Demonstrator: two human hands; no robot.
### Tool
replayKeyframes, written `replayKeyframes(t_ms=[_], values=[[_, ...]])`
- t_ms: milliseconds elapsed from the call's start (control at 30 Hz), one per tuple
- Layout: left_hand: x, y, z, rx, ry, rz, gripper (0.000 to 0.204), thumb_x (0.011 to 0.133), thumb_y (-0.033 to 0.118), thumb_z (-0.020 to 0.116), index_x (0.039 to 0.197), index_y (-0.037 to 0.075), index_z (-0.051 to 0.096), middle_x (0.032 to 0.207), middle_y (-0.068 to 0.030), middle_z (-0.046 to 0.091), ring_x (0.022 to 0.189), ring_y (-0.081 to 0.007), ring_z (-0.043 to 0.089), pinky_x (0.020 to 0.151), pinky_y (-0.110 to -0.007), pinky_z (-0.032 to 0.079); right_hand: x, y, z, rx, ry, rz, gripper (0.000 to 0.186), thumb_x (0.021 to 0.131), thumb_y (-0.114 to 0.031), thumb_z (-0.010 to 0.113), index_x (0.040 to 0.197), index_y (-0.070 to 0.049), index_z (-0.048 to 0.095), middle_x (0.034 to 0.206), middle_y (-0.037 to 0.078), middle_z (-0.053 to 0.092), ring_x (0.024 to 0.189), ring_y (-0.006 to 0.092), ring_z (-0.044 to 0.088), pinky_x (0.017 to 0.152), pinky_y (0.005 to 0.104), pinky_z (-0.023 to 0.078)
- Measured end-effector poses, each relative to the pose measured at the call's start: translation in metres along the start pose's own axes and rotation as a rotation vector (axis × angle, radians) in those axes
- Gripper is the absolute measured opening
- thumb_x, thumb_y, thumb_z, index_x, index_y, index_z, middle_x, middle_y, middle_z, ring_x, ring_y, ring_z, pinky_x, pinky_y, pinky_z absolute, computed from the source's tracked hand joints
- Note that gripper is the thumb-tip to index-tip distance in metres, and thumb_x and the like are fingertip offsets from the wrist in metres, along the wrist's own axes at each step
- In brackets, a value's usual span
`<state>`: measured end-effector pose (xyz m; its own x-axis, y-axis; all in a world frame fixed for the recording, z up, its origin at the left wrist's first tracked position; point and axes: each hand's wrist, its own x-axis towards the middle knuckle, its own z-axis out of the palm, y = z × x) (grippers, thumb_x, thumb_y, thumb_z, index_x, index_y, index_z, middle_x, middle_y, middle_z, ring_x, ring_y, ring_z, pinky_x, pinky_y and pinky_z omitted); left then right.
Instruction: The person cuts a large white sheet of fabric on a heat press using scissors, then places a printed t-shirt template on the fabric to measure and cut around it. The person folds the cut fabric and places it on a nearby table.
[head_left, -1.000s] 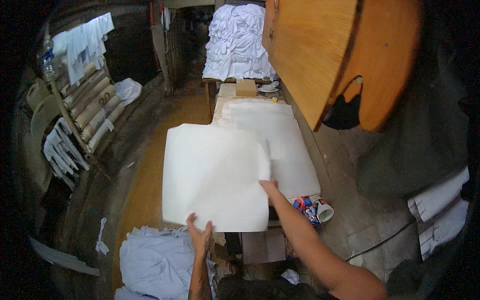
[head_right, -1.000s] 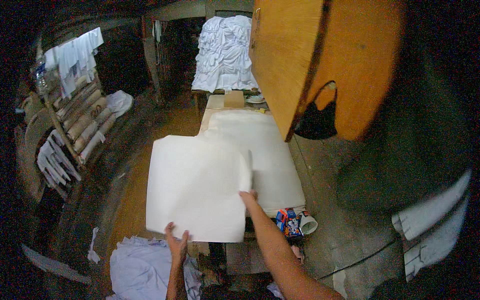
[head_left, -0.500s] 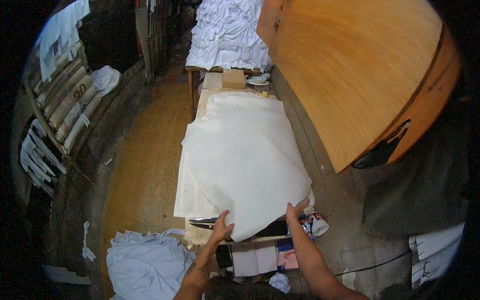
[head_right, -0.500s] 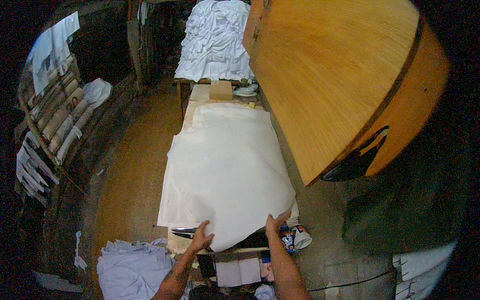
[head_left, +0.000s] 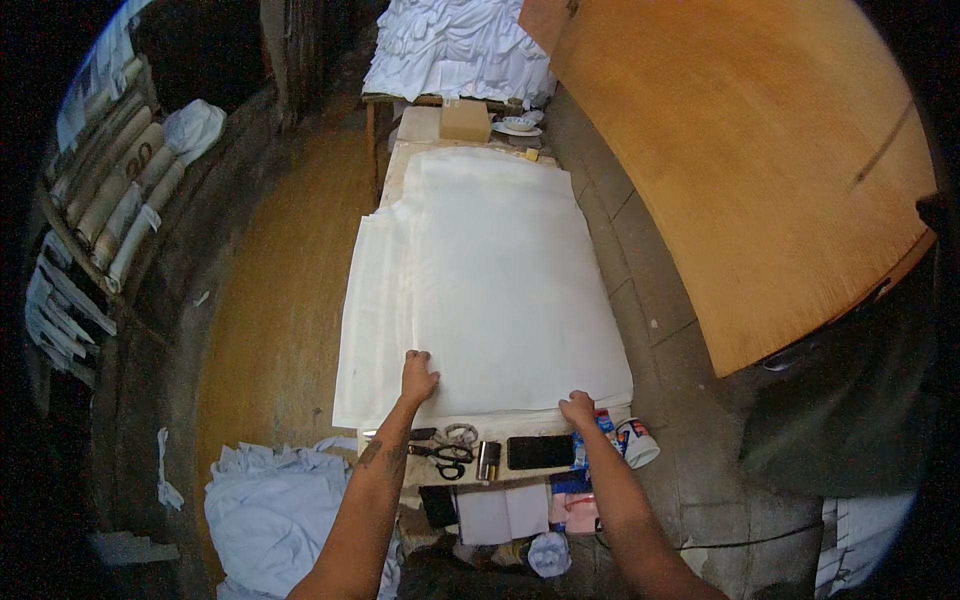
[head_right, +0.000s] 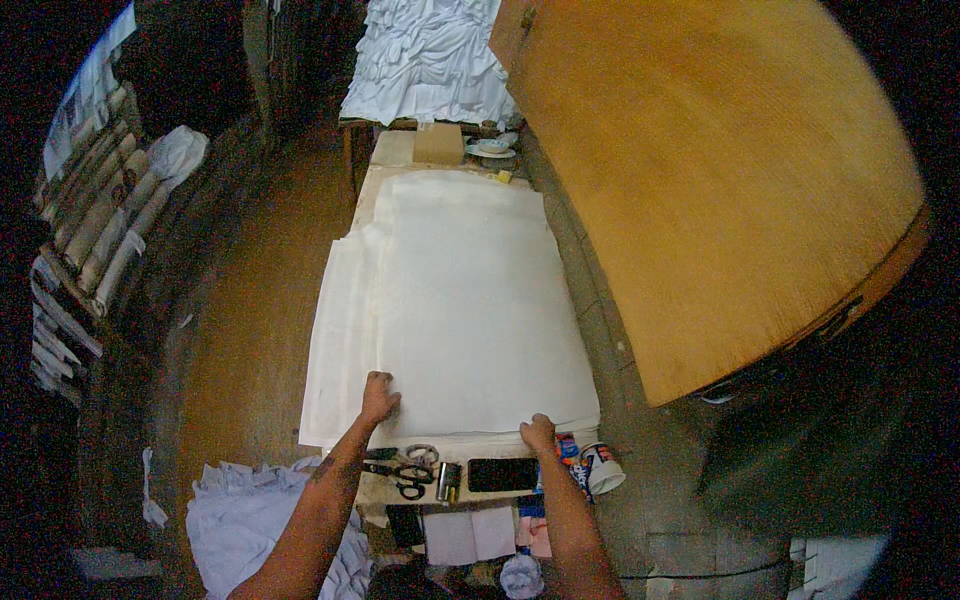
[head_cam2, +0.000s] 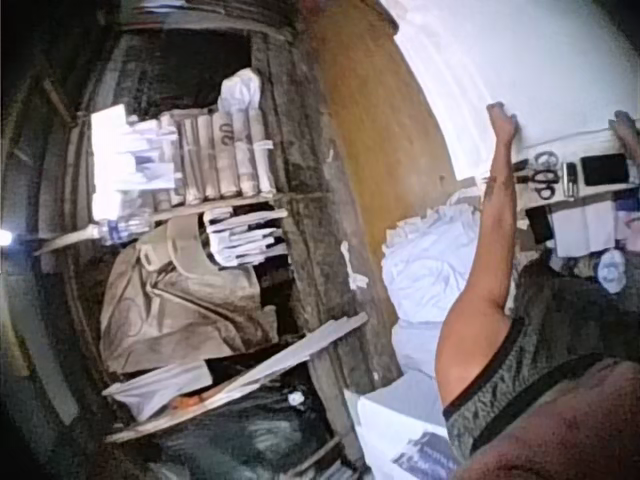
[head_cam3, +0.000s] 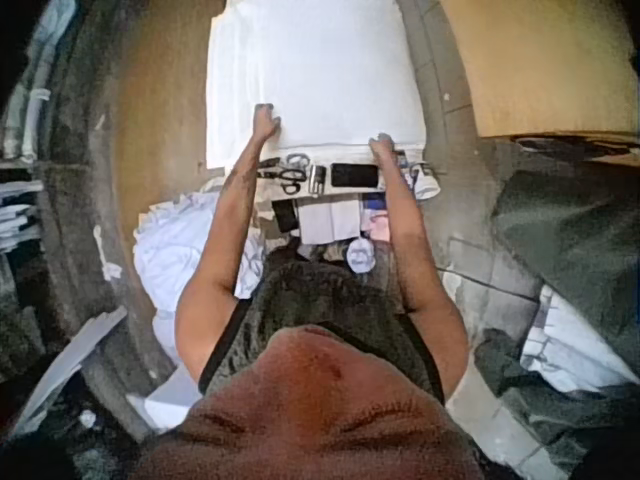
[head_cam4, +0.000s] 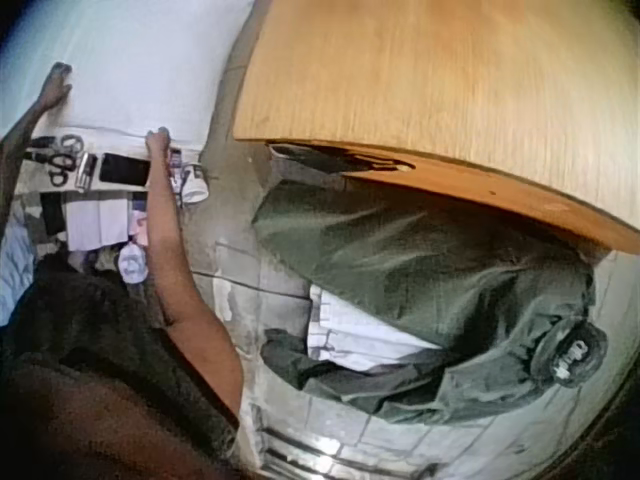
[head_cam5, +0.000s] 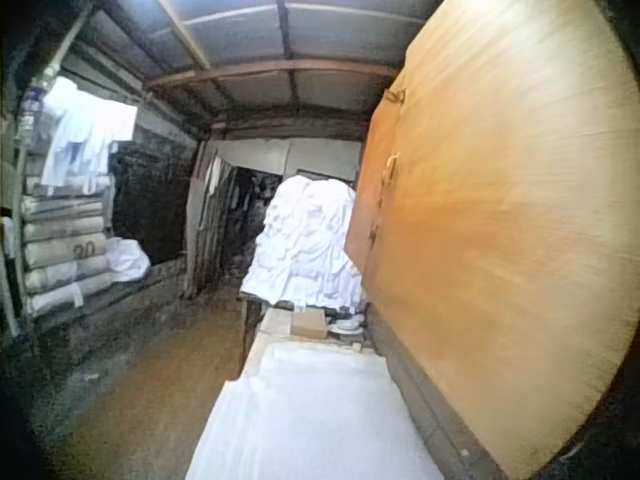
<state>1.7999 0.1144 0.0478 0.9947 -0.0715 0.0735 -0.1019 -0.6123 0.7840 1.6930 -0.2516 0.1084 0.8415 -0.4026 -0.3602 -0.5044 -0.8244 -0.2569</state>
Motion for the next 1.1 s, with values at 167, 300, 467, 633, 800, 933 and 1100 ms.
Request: replayKeyframes(t_ms=[167,300,467,633,800,933,1100], values=[[-0.014,0.007,-0.012,0.155,-0.159,-0.062,0.051,0.066,0.012,0.072,0.113,0.000,0.059,0.123,-0.0253,0.048,0.116,-0.0403,0.046,0.100,-0.046,0.038,-0.007,-0.014,-0.010,-0.223,-0.035,-0.039,0.068,0.081,-0.045,0.059,0.137,-0.010,0.043,0.141,0.025,0.035,0.126,0.0411,0.039,0.099,0.0523,0.038],[-0.061,-0.012,-0.039,0.019,0.103,-0.001,0.048,0.069,0.013,0.072,0.114,0.003,0.059,0.128,-0.0249,0.046,0.122,-0.0390,0.042,0.100,-0.047,0.038,-0.011,-0.014,-0.009,-0.320,-0.109,-0.094,0.070,0.083,-0.053,0.056,0.141,-0.016,0.039,0.147,0.022,0.027,0.131,0.0396,0.033,0.102,0.0577,0.032],[-0.231,-0.059,-0.115,-0.117,0.503,-0.180,0.036,0.078,0.005,0.063,0.114,0.003,0.057,0.133,-0.0177,0.041,0.116,-0.0331,0.048,0.086,-0.040,0.050,-0.006,-0.006,-0.010,-0.374,-0.179,-0.162,0.079,0.080,-0.060,0.056,0.143,-0.017,0.035,0.149,0.023,0.023,0.133,0.0431,0.028,0.104,0.0583,0.030],[-0.500,-0.065,-0.143,0.088,0.883,-0.549,0.029,0.078,0.000,0.055,0.106,0.001,0.058,0.108,-0.0165,0.053,0.094,-0.0281,0.056,0.081,-0.034,0.049,0.043,0.026,0.015,-0.469,-0.160,-0.286,0.083,0.076,-0.066,0.052,0.138,-0.012,0.044,0.145,0.026,0.030,0.133,0.0440,0.031,0.104,0.0563,0.033],[-0.791,-0.023,-0.048,0.318,0.782,-1.201,0.034,0.076,0.018,0.060,0.105,0.000,0.061,0.095,-0.0210,0.063,0.088,-0.0340,0.060,0.081,-0.042,0.048,0.112,0.036,0.023,-0.717,-0.285,-0.750,0.070,0.077,-0.066,0.050,0.093,0.000,0.068,0.106,0.024,0.063,0.100,0.0396,0.060,0.088,0.0491,0.046],[-0.959,0.075,0.078,-0.159,0.294,-1.776,0.037,0.078,0.026,0.061,0.106,0.001,0.061,0.096,-0.0212,0.064,0.090,-0.0347,0.060,0.082,-0.042,0.048,0.053,0.002,0.010,-0.379,0.113,-0.425,0.045,0.080,-0.027,0.066,0.117,-0.003,0.056,0.126,0.024,0.045,0.112,0.0402,0.051,0.085,0.0495,0.049],[-1.036,0.177,0.195,-0.576,0.369,-1.791,0.041,0.080,0.031,0.062,0.108,0.001,0.060,0.099,-0.0203,0.064,0.092,-0.0342,0.061,0.083,-0.042,0.048,-0.138,-0.051,0.102,0.160,0.228,-0.927,0.034,0.083,-0.012,0.061,0.111,0.006,0.053,0.110,0.023,0.053,0.100,0.0396,0.054,0.093,0.0436,0.042]])
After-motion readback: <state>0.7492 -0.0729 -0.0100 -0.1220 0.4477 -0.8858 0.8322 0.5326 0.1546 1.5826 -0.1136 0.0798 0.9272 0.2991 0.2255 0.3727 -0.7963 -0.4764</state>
